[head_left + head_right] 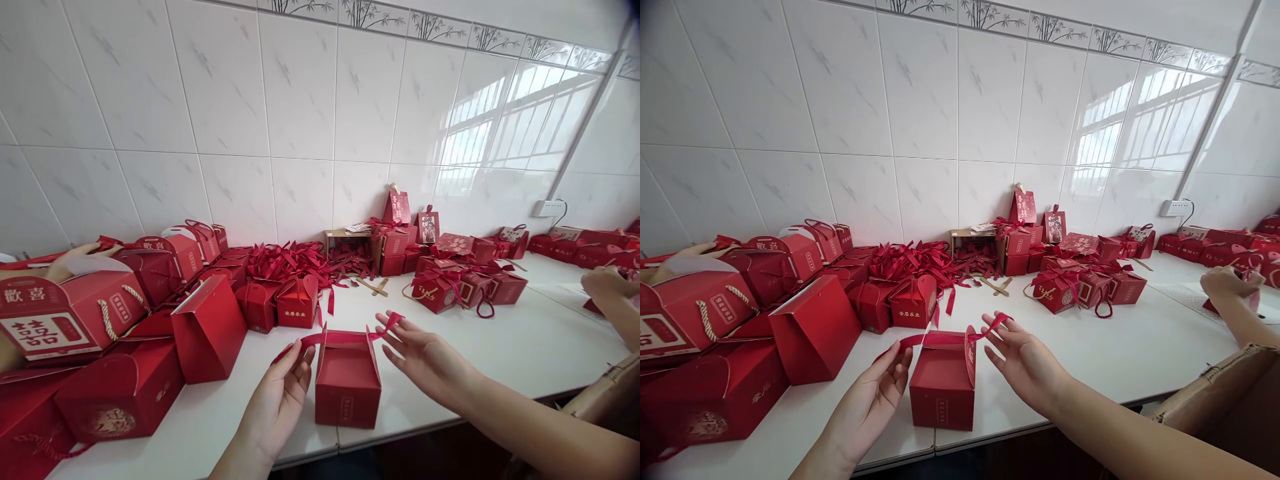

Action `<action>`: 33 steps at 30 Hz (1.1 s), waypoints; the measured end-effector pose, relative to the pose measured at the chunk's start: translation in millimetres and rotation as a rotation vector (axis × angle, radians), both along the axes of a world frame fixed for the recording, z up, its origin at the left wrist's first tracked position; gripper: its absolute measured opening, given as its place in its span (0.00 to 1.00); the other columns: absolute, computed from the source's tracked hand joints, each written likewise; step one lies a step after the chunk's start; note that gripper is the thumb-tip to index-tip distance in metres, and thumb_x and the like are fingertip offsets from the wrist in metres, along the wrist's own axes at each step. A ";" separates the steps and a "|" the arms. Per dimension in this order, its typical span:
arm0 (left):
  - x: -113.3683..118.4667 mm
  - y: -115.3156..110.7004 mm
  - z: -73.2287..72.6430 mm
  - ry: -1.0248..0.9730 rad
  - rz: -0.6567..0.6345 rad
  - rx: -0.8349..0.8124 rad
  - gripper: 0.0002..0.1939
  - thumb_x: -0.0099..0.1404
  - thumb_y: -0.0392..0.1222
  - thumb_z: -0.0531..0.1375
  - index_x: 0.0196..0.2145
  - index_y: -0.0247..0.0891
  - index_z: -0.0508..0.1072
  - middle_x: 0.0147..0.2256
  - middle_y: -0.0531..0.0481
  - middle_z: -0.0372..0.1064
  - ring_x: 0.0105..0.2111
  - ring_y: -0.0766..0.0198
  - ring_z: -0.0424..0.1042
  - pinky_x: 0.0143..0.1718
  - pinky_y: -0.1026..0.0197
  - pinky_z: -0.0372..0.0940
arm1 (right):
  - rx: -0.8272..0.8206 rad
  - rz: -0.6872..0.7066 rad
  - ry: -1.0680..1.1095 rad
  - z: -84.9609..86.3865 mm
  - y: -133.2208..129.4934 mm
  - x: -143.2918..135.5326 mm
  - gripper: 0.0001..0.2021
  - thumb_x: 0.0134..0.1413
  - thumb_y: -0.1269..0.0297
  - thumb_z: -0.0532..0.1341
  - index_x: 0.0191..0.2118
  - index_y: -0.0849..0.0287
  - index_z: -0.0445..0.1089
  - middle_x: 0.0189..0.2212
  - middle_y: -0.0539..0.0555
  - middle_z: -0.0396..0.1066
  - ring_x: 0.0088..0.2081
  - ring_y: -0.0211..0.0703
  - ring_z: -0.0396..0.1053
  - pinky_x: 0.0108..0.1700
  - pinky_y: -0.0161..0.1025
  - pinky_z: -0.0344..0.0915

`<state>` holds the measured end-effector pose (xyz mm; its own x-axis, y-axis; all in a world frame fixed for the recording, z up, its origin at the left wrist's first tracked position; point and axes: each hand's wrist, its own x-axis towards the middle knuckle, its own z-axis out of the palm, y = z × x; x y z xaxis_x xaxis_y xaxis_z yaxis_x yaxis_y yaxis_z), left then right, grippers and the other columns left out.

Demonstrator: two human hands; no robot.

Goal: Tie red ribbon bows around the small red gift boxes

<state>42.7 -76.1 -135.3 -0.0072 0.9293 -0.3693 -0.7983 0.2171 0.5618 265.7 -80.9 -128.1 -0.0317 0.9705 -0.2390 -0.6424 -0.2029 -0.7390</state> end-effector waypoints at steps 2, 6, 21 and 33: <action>-2.3 -0.1 3.7 -0.002 0.036 -0.020 0.06 0.63 0.23 0.55 0.35 0.28 0.70 0.30 0.45 0.73 0.29 0.67 0.77 0.23 0.73 0.71 | 0.050 0.009 0.025 3.4 1.0 2.4 0.10 0.52 0.74 0.61 0.40 0.55 0.70 0.51 0.49 0.68 0.46 0.36 0.68 0.46 0.35 0.66; -8.9 1.1 8.1 -0.010 0.042 0.006 0.07 0.62 0.24 0.56 0.33 0.30 0.71 0.30 0.46 0.74 0.29 0.66 0.77 0.24 0.73 0.71 | 0.040 -0.041 0.007 3.5 -0.4 5.0 0.10 0.52 0.75 0.61 0.40 0.55 0.70 0.43 0.50 0.72 0.38 0.33 0.71 0.41 0.31 0.68; -30.6 5.7 5.5 0.173 0.139 0.132 0.06 0.61 0.37 0.61 0.37 0.43 0.74 0.31 0.55 0.71 0.32 0.67 0.76 0.19 0.72 0.66 | -0.127 -0.123 -0.095 6.0 -6.1 5.4 0.06 0.51 0.69 0.65 0.30 0.57 0.66 0.27 0.48 0.72 0.33 0.34 0.74 0.33 0.29 0.67; -22.3 32.8 69.9 0.552 0.118 0.600 0.12 0.48 0.44 0.70 0.31 0.37 0.79 0.27 0.53 0.72 0.25 0.72 0.66 0.23 0.70 0.61 | 0.356 -0.057 -0.571 51.7 13.3 12.1 0.16 0.47 0.50 0.65 0.28 0.60 0.70 0.27 0.51 0.72 0.28 0.36 0.67 0.35 0.36 0.66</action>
<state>20.5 -43.2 -65.4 -0.1527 0.9493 0.2749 -0.3715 -0.3129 0.8741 277.8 -67.6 -76.4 0.0581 0.9895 0.1321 -0.1341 0.1389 -0.9812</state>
